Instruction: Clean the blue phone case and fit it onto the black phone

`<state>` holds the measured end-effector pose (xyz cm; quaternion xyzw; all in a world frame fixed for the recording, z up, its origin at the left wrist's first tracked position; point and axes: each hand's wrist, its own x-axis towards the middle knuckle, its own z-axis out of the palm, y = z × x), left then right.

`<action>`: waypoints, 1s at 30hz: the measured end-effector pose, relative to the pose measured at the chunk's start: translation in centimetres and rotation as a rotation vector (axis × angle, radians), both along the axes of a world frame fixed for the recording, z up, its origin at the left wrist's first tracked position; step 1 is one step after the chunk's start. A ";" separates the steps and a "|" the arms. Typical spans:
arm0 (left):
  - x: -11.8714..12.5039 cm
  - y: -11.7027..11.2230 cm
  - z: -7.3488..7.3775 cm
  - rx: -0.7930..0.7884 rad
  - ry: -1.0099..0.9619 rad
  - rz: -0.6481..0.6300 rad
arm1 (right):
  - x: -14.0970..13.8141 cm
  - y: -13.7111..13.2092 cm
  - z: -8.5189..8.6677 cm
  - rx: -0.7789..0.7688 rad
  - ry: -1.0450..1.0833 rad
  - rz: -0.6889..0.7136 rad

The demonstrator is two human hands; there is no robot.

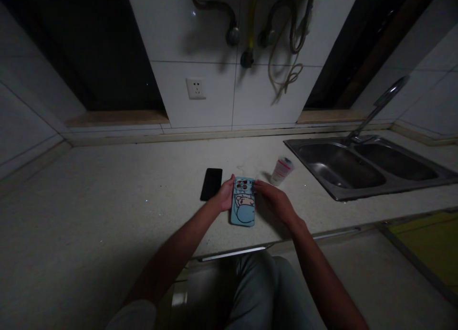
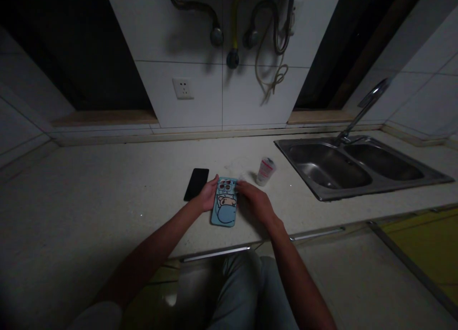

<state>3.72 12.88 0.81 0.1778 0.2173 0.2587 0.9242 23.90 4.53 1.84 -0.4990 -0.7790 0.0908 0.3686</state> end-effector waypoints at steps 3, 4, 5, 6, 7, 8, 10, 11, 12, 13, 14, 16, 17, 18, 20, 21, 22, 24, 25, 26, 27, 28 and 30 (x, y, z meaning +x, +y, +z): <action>-0.2 -0.2 0.4 0.003 -0.026 -0.036 | -0.4 1.2 0.2 0.002 0.096 -0.017; -0.2 -0.3 0.5 0.000 -0.034 -0.043 | -0.7 1.6 0.3 0.000 0.122 -0.031; -0.2 -0.4 0.7 -0.005 -0.040 -0.047 | -1.1 2.1 0.5 -0.002 0.146 -0.052; -0.2 -0.4 0.8 -0.010 -0.040 -0.049 | -1.6 2.5 0.6 0.001 0.170 -0.079; -0.2 -0.5 1.0 -0.014 -0.037 -0.050 | -2.0 3.0 0.9 0.007 0.192 -0.109; -0.2 -0.6 1.1 -0.016 -0.033 -0.052 | -2.5 3.4 1.1 0.017 0.211 -0.141; -0.2 -0.7 1.4 -0.013 -0.031 -0.054 | -3.2 4.2 1.6 0.031 0.235 -0.190; -0.1 -0.8 1.4 -0.010 -0.034 -0.054 | -3.6 4.6 1.9 0.036 0.239 -0.201; -0.1 -0.8 1.4 -0.010 -0.039 -0.053 | -3.9 4.8 2.1 0.037 0.240 -0.200; 0.0 -0.8 1.4 -0.012 -0.043 -0.052 | -4.1 5.0 2.2 0.035 0.237 -0.189; 0.0 -0.8 1.3 -0.016 -0.047 -0.050 | -4.4 5.2 2.2 0.029 0.225 -0.169; 0.0 -0.6 1.0 -0.030 -0.047 -0.040 | -4.9 5.2 1.8 -0.005 0.166 -0.113; 0.0 -0.5 0.9 -0.041 -0.043 -0.032 | -5.2 5.1 1.5 -0.031 0.119 -0.080; 0.1 -0.4 0.7 -0.052 -0.036 -0.019 | -5.5 4.9 1.1 -0.055 0.068 -0.050; 0.2 -0.2 0.6 -0.072 -0.017 0.016 | -6.0 4.4 0.2 -0.071 -0.015 -0.004; 0.2 -0.2 0.6 -0.077 -0.007 0.034 | -6.3 4.1 -0.2 -0.061 -0.039 0.011; 0.2 -0.2 0.6 -0.080 0.005 0.049 | -6.4 3.8 -0.5 -0.043 -0.053 0.023; 0.3 -0.2 0.7 -0.077 0.028 0.067 | -6.6 3.1 -0.8 -0.017 -0.065 0.044; 0.2 -0.2 0.7 -0.075 0.044 0.070 | -6.7 2.7 -0.9 -0.016 -0.068 0.060; 0.2 -0.1 0.7 -0.072 0.061 0.073 | -6.7 2.2 -0.9 -0.021 -0.072 0.079; 0.2 -0.1 0.7 -0.070 0.079 0.074 | -6.6 1.8 -0.9 -0.028 -0.074 0.101; 0.1 0.0 0.6 -0.069 0.095 0.071 | -6.6 1.2 -0.9 -0.032 -0.073 0.125; -0.1 0.3 0.4 -0.067 0.113 0.050 | -6.5 0.1 -1.1 -0.032 -0.060 0.177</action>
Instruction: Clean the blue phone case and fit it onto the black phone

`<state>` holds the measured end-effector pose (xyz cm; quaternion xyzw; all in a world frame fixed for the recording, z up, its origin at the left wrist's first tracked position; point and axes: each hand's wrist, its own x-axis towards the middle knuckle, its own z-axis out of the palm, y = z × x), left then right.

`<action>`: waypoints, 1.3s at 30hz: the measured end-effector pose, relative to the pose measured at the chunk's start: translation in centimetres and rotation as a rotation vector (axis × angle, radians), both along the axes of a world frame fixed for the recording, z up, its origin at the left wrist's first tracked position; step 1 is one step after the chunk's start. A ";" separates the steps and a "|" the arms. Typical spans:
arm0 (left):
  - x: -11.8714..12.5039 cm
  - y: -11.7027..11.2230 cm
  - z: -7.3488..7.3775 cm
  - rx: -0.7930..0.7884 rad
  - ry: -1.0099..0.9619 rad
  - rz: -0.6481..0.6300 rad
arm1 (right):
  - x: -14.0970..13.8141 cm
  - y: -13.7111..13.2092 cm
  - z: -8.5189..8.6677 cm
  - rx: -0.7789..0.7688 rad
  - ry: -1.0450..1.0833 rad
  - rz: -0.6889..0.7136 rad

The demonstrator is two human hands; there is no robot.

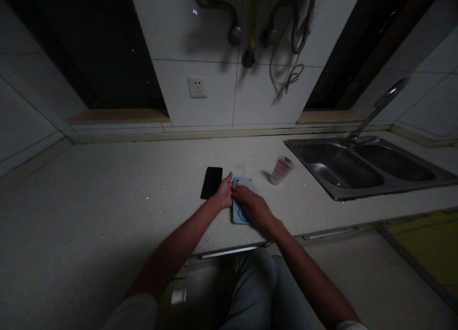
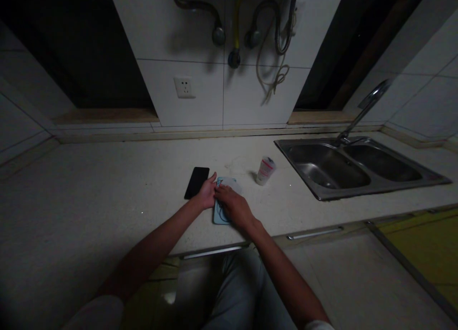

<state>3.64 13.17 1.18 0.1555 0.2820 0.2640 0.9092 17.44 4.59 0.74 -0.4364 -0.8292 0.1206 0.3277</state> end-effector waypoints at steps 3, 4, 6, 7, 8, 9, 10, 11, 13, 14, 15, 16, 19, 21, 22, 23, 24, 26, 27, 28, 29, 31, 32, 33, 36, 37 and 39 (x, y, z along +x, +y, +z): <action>-0.2 0.2 -0.2 0.025 -0.057 -0.023 | 0.3 -1.9 -0.5 0.001 0.044 0.081; -0.3 0.2 -0.2 0.044 -0.083 -0.013 | 0.5 -2.6 -0.6 0.001 0.062 0.107; -0.4 0.0 0.0 0.083 -0.119 0.021 | 0.9 -3.8 -0.7 -0.006 0.104 0.144; -0.4 -0.1 0.1 0.098 -0.129 0.029 | 1.1 -4.4 -0.7 -0.018 0.128 0.151; -0.4 -0.2 0.3 0.108 -0.135 0.025 | 1.3 -5.0 -0.5 -0.036 0.155 0.148; -0.5 -0.4 0.5 0.117 -0.140 0.018 | 1.5 -5.5 -0.3 -0.059 0.184 0.134; -0.6 -0.5 0.7 0.126 -0.140 0.012 | 1.6 -5.9 0.0 -0.083 0.213 0.107; -0.6 -0.5 0.9 0.136 -0.132 0.010 | 1.7 -6.3 0.4 -0.103 0.245 0.066; -0.7 -0.7 1.2 0.167 -0.087 0.024 | 1.8 -6.8 1.1 -0.142 0.316 -0.051; -0.6 -0.8 1.3 0.190 -0.055 0.035 | 1.8 -6.9 1.5 -0.170 0.356 -0.124; -0.6 -0.9 1.3 0.216 -0.021 0.043 | 1.8 -6.8 1.8 -0.209 0.395 -0.190; -0.4 -1.1 1.3 0.243 0.014 0.048 | 1.7 -6.7 2.2 -0.257 0.431 -0.238; 0.2 -1.8 1.1 0.317 0.118 0.090 | 0.9 -6.1 2.9 -0.422 0.496 -0.238; 0.7 -2.3 0.9 0.365 0.159 0.176 | 0.2 -5.7 3.4 -0.494 0.490 -0.213; 0.8 -2.5 0.8 0.393 0.156 0.227 | -0.2 -5.5 3.6 -0.512 0.470 -0.227; 0.9 -2.8 0.8 0.423 0.148 0.267 | -0.5 -5.3 3.8 -0.519 0.442 -0.257; 1.0 -2.9 0.7 0.453 0.138 0.284 | -0.8 -5.1 3.9 -0.516 0.412 -0.292; 1.1 -3.2 0.7 0.498 0.135 0.259 | -1.0 -4.8 3.9 -0.493 0.374 -0.343; 1.1 -3.2 0.8 0.519 0.147 0.236 | -0.8 -4.6 3.7 -0.477 0.369 -0.358; 1.0 -3.1 0.8 0.550 0.173 0.225 | -0.4 -4.3 3.4 -0.459 0.368 -0.370; 1.0 -3.0 0.9 0.605 0.219 0.236 | 0.2 -4.1 3.1 -0.440 0.366 -0.385; 0.7 -2.5 1.2 0.794 0.381 0.307 | 1.7 -3.4 2.2 -0.393 0.345 -0.432; 0.4 -2.2 1.3 0.926 0.504 0.355 | 2.6 -3.1 1.8 -0.373 0.329 -0.460; -0.1 -1.8 1.4 1.044 0.633 0.374 | 3.4 -2.7 1.5 -0.363 0.318 -0.484; -2.0 -0.4 1.7 1.305 1.111 0.400 | 5.6 -2.1 1.1 -0.384 0.263 -0.567; -2.8 0.0 1.7 1.326 1.278 0.388 | 6.1 -2.1 1.1 -0.398 0.226 -0.584; -4.2 0.7 1.6 1.275 1.546 0.357 | 6.8 -2.1 1.4 -0.421 0.119 -0.601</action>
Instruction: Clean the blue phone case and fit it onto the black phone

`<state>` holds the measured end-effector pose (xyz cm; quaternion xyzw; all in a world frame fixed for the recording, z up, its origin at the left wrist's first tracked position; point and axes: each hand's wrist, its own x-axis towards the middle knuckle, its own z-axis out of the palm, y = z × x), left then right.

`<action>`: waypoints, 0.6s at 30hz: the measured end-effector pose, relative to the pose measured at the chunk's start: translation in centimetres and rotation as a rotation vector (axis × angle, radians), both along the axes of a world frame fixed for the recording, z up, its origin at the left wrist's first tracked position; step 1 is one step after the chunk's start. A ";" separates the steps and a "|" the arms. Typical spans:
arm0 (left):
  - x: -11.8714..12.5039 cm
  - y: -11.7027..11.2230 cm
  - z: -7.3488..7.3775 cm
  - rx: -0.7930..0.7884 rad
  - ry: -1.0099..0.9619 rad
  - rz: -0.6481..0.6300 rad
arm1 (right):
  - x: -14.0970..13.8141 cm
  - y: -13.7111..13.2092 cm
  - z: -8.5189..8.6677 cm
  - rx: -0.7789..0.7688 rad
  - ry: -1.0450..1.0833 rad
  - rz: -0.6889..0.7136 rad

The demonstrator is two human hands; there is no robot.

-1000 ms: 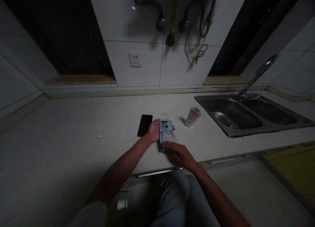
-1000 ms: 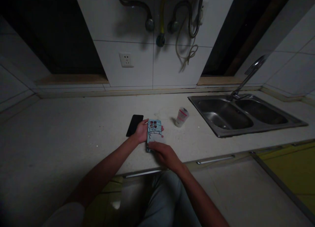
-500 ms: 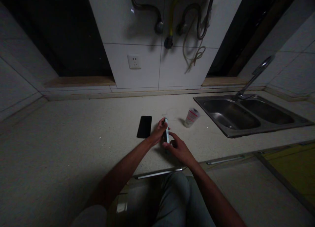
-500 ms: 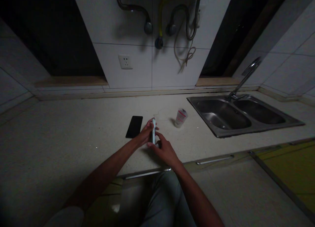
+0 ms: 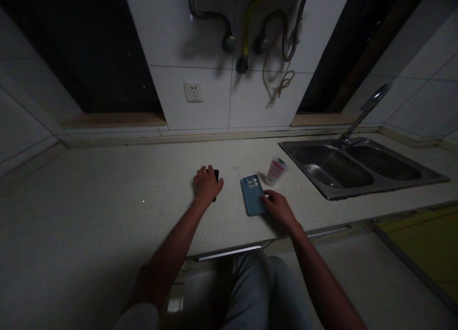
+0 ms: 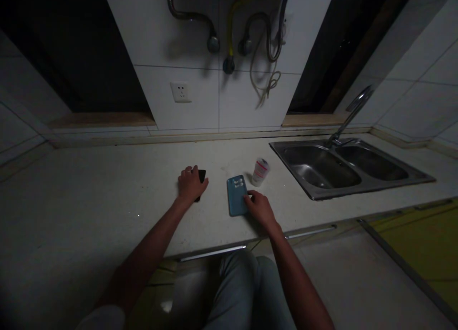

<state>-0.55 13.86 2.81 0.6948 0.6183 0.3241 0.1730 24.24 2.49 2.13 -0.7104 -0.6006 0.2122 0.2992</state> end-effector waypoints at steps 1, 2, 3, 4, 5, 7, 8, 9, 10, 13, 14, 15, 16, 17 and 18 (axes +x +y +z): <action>-0.6 0.3 0.0 -0.035 0.051 0.040 | 0.2 -0.1 0.2 -0.025 -0.056 0.008; -1.1 0.5 -0.1 -0.075 0.074 0.060 | 0.3 -0.2 0.4 -0.047 -0.114 0.013; -1.4 0.7 -0.1 -0.105 0.075 0.076 | 0.3 -0.3 0.5 -0.065 -0.171 0.015; -1.6 0.8 0.0 -0.130 0.067 0.087 | 0.3 -0.5 0.7 -0.077 -0.224 0.012; -1.8 0.9 0.0 -0.153 0.055 0.097 | 0.2 -0.6 0.9 -0.082 -0.267 0.004; -1.9 1.0 0.2 -0.199 0.039 0.111 | 0.1 -0.7 1.4 -0.068 -0.309 -0.011; -1.9 1.0 0.3 -0.228 0.034 0.119 | 0.0 -0.7 1.7 -0.055 -0.304 -0.006; -1.9 1.1 0.4 -0.258 0.031 0.123 | 0.0 -0.6 2.0 -0.043 -0.283 0.010; -1.9 1.1 0.5 -0.285 0.026 0.125 | -0.1 -0.5 2.3 -0.032 -0.247 0.035; -1.9 1.3 0.8 -0.338 0.026 0.114 | -0.3 -0.1 2.9 0.001 -0.102 0.132; -2.0 1.4 0.8 -0.350 0.028 0.098 | -0.4 0.0 2.9 0.011 -0.056 0.160; -2.0 1.5 0.8 -0.357 0.016 0.077 | -0.5 0.2 2.8 0.016 -0.013 0.184; -2.0 1.5 0.8 -0.364 -0.021 0.048 | -0.6 0.3 2.6 0.017 0.025 0.205; -1.9 1.6 0.7 -0.370 -0.090 0.005 | -0.8 0.4 2.3 0.016 0.060 0.219; -1.8 1.6 0.6 -0.378 -0.190 -0.044 | -1.0 0.4 2.0 0.016 0.094 0.229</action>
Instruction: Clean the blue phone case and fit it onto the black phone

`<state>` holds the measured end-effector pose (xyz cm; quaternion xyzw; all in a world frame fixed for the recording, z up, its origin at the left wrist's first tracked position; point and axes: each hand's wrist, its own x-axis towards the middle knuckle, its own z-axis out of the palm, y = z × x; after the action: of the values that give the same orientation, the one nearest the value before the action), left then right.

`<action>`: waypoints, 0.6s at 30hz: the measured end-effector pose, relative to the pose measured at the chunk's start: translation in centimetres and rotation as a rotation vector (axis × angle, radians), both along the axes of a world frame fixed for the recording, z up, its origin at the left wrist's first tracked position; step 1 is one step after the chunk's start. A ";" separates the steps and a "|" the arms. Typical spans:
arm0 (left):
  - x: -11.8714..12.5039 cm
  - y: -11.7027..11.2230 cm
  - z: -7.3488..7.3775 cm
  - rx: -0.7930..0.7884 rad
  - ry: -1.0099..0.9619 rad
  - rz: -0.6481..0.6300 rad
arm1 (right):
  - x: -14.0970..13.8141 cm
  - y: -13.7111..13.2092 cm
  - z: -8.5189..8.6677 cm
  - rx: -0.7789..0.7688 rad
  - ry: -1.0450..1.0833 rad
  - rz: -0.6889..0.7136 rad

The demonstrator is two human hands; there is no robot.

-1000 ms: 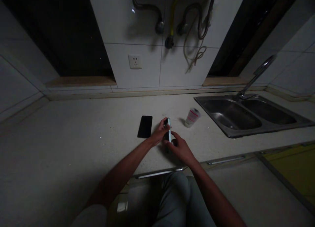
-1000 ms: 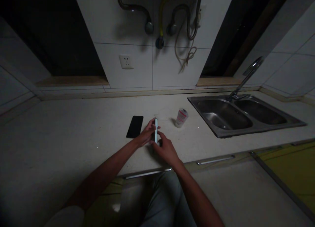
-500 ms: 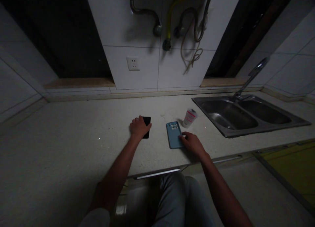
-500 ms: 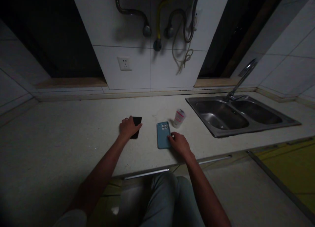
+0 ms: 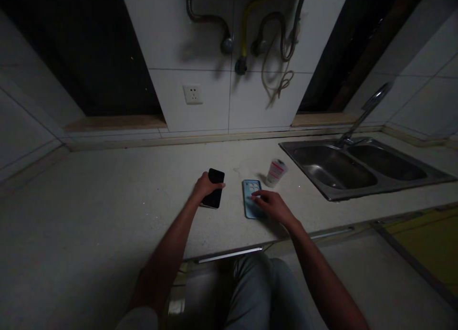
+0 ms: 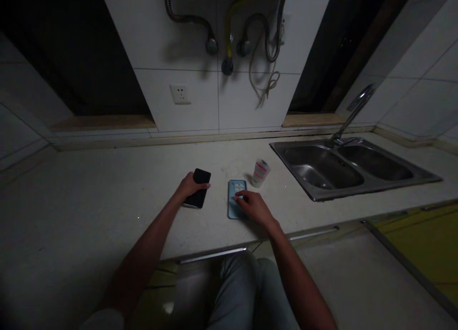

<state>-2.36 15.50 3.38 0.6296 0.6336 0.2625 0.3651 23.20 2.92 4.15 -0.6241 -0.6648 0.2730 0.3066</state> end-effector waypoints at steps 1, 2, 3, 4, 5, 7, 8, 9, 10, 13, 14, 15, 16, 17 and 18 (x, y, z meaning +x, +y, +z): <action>0.2 0.0 -0.1 -0.011 -0.130 -0.026 | -0.2 0.0 -0.3 0.000 0.034 0.007; 0.5 -0.1 -0.3 -0.036 -0.272 -0.046 | -0.5 0.1 -0.7 0.005 0.072 0.014; 1.0 -0.3 -0.4 -0.073 -0.414 -0.060 | -0.7 0.1 -1.0 0.010 0.112 0.023; 1.4 -0.5 -0.6 -0.121 -0.546 -0.056 | -0.9 0.2 -1.3 0.012 0.154 0.032; 2.0 -0.7 -0.7 -0.182 -0.676 -0.050 | -1.1 0.3 -1.5 0.013 0.199 0.036; 3.0 -1.2 -1.0 -0.315 -0.876 -0.080 | -1.4 0.7 -1.8 0.013 0.284 0.015; 3.5 -1.4 -1.1 -0.364 -0.954 -0.081 | -1.5 0.9 -1.9 0.014 0.324 -0.011; 4.0 -1.5 -1.2 -0.405 -1.025 -0.067 | -1.6 1.2 -1.9 0.017 0.363 -0.043; 4.3 -1.6 -1.3 -0.470 -1.079 -0.039 | -1.6 1.5 -1.9 0.018 0.404 -0.071; 4.8 -1.7 -1.5 -0.654 -1.213 0.070 | -1.6 2.3 -1.7 0.017 0.539 -0.105; 4.8 -1.7 -1.4 -0.685 -1.266 0.092 | -1.6 2.5 -1.6 0.010 0.579 -0.101; 4.8 -1.7 -1.4 -0.695 -1.330 0.098 | -1.6 2.7 -1.4 -0.007 0.615 -0.091; 4.8 -1.8 -1.3 -0.696 -1.401 0.085 | -1.6 3.0 -1.3 -0.031 0.648 -0.080; 4.7 -1.9 -1.3 -0.698 -1.468 0.059 | -1.6 3.2 -1.2 -0.058 0.681 -0.072; 4.7 -1.9 -1.3 -0.707 -1.522 0.029 | -1.6 3.5 -1.0 -0.082 0.714 -0.069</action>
<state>2.30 13.56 2.12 0.1209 0.2671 0.4063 0.8654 21.62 6.45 3.11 -0.5234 -0.4826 0.4898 0.5031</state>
